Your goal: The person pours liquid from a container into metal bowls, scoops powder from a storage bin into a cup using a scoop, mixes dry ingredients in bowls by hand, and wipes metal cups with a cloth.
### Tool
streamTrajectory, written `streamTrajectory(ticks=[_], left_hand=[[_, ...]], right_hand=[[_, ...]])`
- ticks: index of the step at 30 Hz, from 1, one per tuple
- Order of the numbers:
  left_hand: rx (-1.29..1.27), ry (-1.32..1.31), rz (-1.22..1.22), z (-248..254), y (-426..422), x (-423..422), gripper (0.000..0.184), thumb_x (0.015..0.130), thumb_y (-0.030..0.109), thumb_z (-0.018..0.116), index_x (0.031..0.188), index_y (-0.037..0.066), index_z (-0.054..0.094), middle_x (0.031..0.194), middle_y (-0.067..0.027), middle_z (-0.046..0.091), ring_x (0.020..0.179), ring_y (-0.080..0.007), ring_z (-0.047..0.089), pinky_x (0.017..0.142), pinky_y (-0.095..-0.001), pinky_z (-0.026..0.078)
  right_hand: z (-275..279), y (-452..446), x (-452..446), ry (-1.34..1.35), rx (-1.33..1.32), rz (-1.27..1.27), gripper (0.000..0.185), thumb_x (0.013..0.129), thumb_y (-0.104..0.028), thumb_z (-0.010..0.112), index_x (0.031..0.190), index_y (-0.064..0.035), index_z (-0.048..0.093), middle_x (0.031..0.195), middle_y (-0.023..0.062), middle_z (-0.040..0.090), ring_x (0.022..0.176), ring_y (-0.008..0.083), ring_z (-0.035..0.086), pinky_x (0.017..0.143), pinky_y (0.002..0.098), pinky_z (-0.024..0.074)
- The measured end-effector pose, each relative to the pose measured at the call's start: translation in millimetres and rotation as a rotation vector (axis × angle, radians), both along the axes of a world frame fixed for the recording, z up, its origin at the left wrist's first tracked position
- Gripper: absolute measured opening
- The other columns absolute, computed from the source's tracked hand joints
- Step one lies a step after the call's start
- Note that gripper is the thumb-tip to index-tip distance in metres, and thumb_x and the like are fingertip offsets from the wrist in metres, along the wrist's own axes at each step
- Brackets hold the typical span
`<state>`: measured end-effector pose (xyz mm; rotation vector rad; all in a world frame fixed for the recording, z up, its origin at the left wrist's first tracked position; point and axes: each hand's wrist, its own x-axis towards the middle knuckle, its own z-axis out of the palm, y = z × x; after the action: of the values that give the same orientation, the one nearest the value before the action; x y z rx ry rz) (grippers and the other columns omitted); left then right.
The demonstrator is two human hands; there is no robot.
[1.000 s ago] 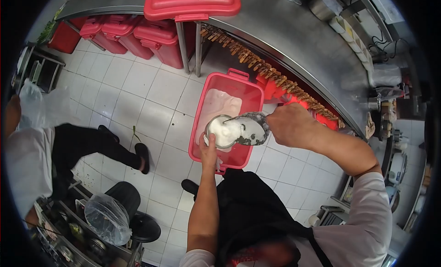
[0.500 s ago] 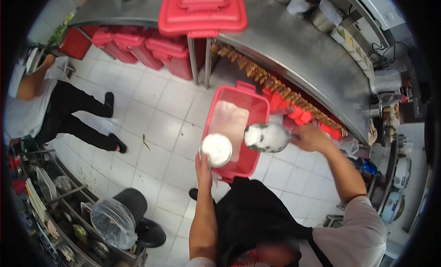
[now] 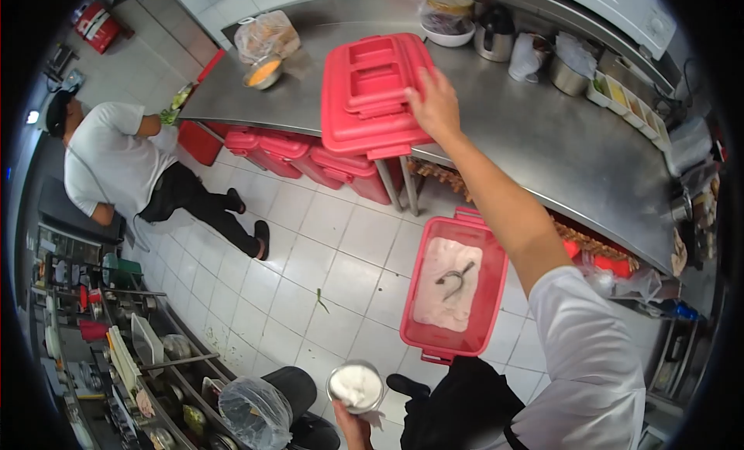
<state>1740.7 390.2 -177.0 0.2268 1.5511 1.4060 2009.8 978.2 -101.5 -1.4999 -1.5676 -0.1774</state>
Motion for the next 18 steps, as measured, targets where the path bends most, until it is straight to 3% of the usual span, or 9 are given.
streamTrajectory(ticks=[3,6,7,9,10,11,13,15,18], left_hand=[[-0.014,0.009,0.132,4.4,-22.1,-6.6,0.073,0.096,0.062,0.032,0.146,0.008,0.030,0.144,-0.0116,0.041,0.129,-0.0280,0.045,0.108,-0.0421,0.036],[0.179,-0.166,0.187,42.8,12.1,18.6,0.065,0.098,0.053,0.034,0.142,0.005,0.035,0.140,-0.0162,0.045,0.124,-0.0316,0.050,0.104,-0.0458,0.042],[0.210,-0.178,0.107,63.4,30.8,27.1,0.069,0.097,0.057,0.032,0.143,0.006,0.033,0.141,-0.0154,0.045,0.126,-0.0309,0.049,0.105,-0.0459,0.041],[0.098,-0.102,0.191,28.9,25.0,20.8,0.061,0.100,0.050,0.033,0.143,0.006,0.033,0.139,-0.0128,0.046,0.124,-0.0264,0.050,0.105,-0.0413,0.041],[0.163,-0.162,0.213,10.7,34.7,14.7,0.057,0.102,0.045,0.032,0.141,0.004,0.036,0.138,-0.0119,0.047,0.123,-0.0250,0.050,0.105,-0.0398,0.040],[0.167,-0.144,0.234,17.9,53.4,16.8,0.055,0.103,0.043,0.032,0.140,0.003,0.037,0.137,-0.0118,0.048,0.124,-0.0246,0.050,0.105,-0.0397,0.040],[0.150,-0.165,0.295,21.8,74.7,14.5,0.055,0.102,0.043,0.034,0.139,0.002,0.038,0.135,-0.0118,0.049,0.122,-0.0236,0.051,0.102,-0.0389,0.042],[0.140,-0.181,0.311,20.5,80.4,15.2,0.056,0.101,0.046,0.036,0.136,0.003,0.041,0.129,-0.0099,0.054,0.114,-0.0205,0.055,0.091,-0.0357,0.045],[0.129,-0.153,0.297,13.8,102.0,13.2,0.057,0.099,0.052,0.040,0.131,0.005,0.046,0.119,-0.0058,0.059,0.100,-0.0152,0.057,0.074,-0.0294,0.044]], right_hand=[[-22.3,1.2,-26.3,-0.462,-0.221,0.153,0.068,0.093,-0.051,0.046,0.149,-0.0191,0.028,0.155,0.0151,0.023,0.138,0.0391,0.030,0.112,0.0555,0.0222],[-39.8,-14.4,-20.7,-0.511,-0.235,0.059,0.071,0.092,-0.056,0.042,0.152,-0.0262,0.017,0.159,0.0119,0.013,0.140,0.0389,0.026,0.112,0.0611,0.0167],[-42.5,-25.5,-9.7,-0.499,-0.241,0.085,0.070,0.093,-0.056,0.042,0.152,-0.0258,0.019,0.158,0.0121,0.015,0.140,0.0382,0.027,0.111,0.0611,0.0181],[-25.4,-48.7,11.1,-0.468,-0.283,0.132,0.069,0.092,-0.056,0.043,0.151,-0.0252,0.023,0.156,0.0130,0.021,0.138,0.0359,0.032,0.109,0.0610,0.0239],[-26.1,-52.8,22.4,-0.482,-0.291,0.098,0.068,0.092,-0.056,0.043,0.150,-0.0249,0.026,0.154,0.0132,0.026,0.136,0.0351,0.036,0.106,0.0618,0.0280],[-24.2,-61.3,32.6,-0.475,-0.271,0.095,0.066,0.092,-0.053,0.047,0.148,-0.0221,0.031,0.151,0.0155,0.032,0.133,0.0359,0.039,0.106,0.0569,0.0319],[-33.4,-80.1,56.3,-0.362,-0.186,0.085,0.068,0.091,-0.046,0.055,0.146,-0.0108,0.035,0.146,0.0220,0.037,0.133,0.0360,0.039,0.105,0.0516,0.0341],[-53.2,-113.8,74.0,-0.166,-0.013,-0.135,0.065,0.090,-0.040,0.061,0.135,0.0028,0.042,0.130,0.0256,0.051,0.119,0.0343,0.052,0.097,0.0458,0.0432],[-76.2,-163.8,78.3,0.956,-0.203,-0.129,0.058,0.090,-0.043,0.062,0.121,0.0039,0.050,0.106,0.0193,0.063,0.091,0.0278,0.063,0.081,0.0431,0.0504]])
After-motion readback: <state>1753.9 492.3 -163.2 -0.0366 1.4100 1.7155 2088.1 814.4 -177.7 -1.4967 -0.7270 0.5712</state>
